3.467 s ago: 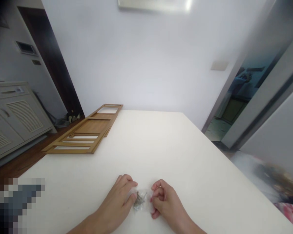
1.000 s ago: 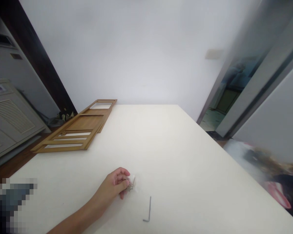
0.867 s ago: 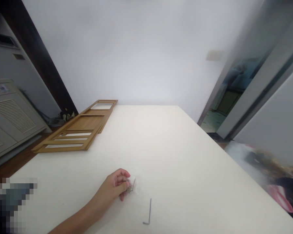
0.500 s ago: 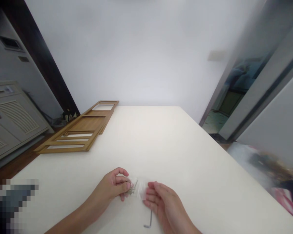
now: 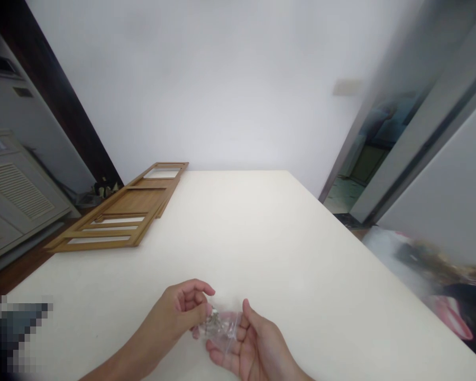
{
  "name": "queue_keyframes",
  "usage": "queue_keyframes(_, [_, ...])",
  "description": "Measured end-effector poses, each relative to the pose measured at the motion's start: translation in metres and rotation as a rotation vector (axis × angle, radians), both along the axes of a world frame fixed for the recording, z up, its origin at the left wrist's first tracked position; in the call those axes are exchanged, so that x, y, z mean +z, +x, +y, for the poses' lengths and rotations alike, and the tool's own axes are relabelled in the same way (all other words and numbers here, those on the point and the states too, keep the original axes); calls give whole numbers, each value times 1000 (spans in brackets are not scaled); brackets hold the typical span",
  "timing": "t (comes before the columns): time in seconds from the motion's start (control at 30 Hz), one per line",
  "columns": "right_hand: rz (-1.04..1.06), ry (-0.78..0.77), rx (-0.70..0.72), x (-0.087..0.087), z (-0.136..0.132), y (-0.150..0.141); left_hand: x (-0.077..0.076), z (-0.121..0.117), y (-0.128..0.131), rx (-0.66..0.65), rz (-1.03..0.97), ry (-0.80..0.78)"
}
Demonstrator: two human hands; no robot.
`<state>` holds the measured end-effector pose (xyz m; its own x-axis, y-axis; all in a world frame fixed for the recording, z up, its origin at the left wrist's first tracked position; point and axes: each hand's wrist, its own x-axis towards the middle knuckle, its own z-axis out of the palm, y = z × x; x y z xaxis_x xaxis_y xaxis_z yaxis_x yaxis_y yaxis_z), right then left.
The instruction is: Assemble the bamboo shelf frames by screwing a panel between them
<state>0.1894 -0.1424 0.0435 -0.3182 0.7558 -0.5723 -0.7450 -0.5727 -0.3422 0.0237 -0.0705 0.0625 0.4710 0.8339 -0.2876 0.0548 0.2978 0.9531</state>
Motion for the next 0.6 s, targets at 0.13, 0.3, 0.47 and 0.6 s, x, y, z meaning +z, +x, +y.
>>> queue_keyframes(0.13, [-14, -17, -8, -4, -1, -2, 1, -1, 2, 26, 17, 37])
queue_keyframes(0.3, [-27, -3, -12, -7, -2, -3, 2, -3, 1, 18, 32, 77])
queue_keyframes(0.47, [-22, 67, 23, -8, -6, -6, 4, -7, 0, 18, 2, 109])
queue_keyframes(0.6, [12, 88, 58, -7, -7, -6, 5, -8, 0, 25, -46, 73])
